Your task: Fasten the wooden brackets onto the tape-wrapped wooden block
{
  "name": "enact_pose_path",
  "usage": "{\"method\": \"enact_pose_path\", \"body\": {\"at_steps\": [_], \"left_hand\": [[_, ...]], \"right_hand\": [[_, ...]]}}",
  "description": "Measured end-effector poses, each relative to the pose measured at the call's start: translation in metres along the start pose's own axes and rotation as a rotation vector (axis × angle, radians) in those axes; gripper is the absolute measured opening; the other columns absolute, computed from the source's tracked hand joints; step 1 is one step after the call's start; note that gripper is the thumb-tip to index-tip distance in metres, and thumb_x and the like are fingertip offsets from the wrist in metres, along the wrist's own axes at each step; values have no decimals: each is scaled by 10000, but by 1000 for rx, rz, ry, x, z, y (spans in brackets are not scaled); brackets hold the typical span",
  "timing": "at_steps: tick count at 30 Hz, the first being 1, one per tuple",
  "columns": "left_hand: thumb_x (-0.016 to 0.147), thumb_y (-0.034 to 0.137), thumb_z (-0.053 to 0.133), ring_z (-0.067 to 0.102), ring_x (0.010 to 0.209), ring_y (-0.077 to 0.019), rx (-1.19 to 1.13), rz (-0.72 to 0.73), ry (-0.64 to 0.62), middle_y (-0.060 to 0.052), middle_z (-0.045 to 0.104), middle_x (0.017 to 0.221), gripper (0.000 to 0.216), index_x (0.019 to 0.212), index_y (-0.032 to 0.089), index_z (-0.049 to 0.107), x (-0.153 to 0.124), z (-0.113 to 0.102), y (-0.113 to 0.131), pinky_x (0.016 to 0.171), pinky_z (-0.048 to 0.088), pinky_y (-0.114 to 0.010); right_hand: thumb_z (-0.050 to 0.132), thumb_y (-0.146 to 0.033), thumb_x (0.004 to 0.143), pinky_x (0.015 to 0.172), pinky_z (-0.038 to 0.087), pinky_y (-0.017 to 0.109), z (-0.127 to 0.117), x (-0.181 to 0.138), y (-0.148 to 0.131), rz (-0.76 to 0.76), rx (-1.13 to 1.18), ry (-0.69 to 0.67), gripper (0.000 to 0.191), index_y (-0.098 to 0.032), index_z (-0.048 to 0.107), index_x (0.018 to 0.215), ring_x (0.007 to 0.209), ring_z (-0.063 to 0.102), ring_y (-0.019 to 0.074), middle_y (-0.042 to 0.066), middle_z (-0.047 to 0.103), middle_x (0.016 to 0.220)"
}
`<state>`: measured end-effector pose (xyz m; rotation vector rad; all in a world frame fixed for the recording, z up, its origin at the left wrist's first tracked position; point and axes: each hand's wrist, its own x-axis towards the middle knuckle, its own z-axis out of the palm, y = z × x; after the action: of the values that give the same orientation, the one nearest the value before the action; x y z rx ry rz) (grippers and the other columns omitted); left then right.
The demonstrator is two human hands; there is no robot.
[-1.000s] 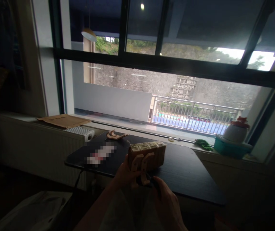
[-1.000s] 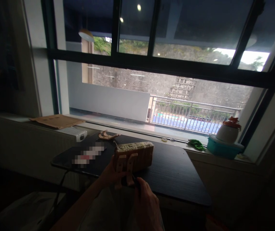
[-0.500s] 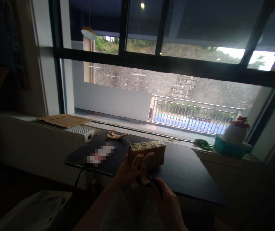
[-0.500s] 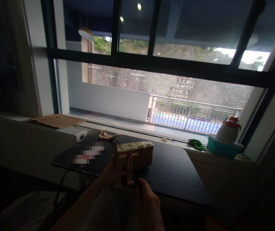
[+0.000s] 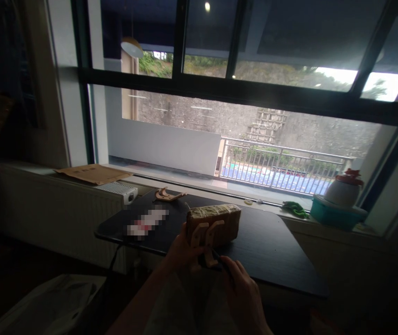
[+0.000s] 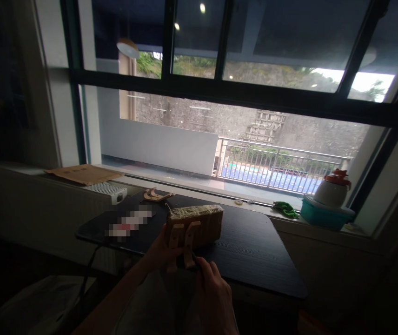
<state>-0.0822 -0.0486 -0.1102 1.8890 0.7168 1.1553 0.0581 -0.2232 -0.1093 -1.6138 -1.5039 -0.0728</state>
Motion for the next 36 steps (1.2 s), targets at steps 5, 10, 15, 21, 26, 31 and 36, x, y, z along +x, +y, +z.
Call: {"method": "enact_pose_path", "body": {"at_steps": [5, 10, 15, 21, 26, 31, 36], "left_hand": [[570, 356, 802, 655, 911, -271, 15, -18, -6, -53, 672, 988, 814, 1250, 199, 382, 0, -1, 2, 751, 537, -357], [570, 356, 796, 652, 932, -279, 48, -40, -7, -36, 676, 961, 802, 1241, 203, 383, 1, -2, 3, 781, 528, -372], [556, 352, 803, 649, 928, -277, 26, -23, 3, -57, 669, 1001, 833, 1252, 190, 375, 2, 0, -2, 778, 533, -376], [599, 380, 781, 649, 940, -272, 29, -4, -18, -51, 668, 1008, 808, 1262, 196, 357, 1, 0, -5, 776, 537, -374], [593, 377, 784, 642, 972, -280, 55, -5, -29, -57, 664, 1042, 806, 1255, 202, 358, 1, -1, -3, 782, 537, -365], [589, 362, 780, 649, 959, -284, 22, 2, -14, -77, 660, 1059, 832, 1279, 191, 347, 3, 1, -7, 780, 540, -364], [577, 370, 788, 653, 942, -287, 28, -10, 2, -71, 672, 1028, 875, 1304, 191, 335, 2, 2, -11, 767, 540, -365]], "right_hand": [[432, -280, 902, 869, 504, 251, 8, -4, 8, 101, 143, 23, 303, -223, 592, 1153, 1023, 631, 167, 39, 664, 1130], [459, -292, 884, 840, 522, 267, 7, -3, 8, 137, 182, 24, 299, -224, 610, 1134, 1002, 644, 186, 38, 683, 1098], [416, -249, 893, 729, 533, 253, 2, -1, 2, 64, -17, 47, 333, -230, 570, 1188, 879, 673, 176, 45, 666, 1081], [389, -249, 907, 667, 528, 237, 1, 1, 1, -6, -107, 15, 320, -233, 585, 1160, 805, 681, 164, 35, 676, 1015], [439, -272, 893, 821, 518, 248, 9, -4, 8, 98, 40, 29, 313, -222, 579, 1168, 995, 647, 176, 32, 672, 1119], [438, -274, 894, 779, 521, 248, 11, -6, 6, 141, 25, 9, 309, -220, 586, 1159, 949, 664, 185, 33, 691, 1075], [417, -187, 886, 592, 485, 223, 3, -1, -1, -39, -235, -12, 351, -223, 580, 1195, 722, 675, 159, 44, 679, 970]]}}
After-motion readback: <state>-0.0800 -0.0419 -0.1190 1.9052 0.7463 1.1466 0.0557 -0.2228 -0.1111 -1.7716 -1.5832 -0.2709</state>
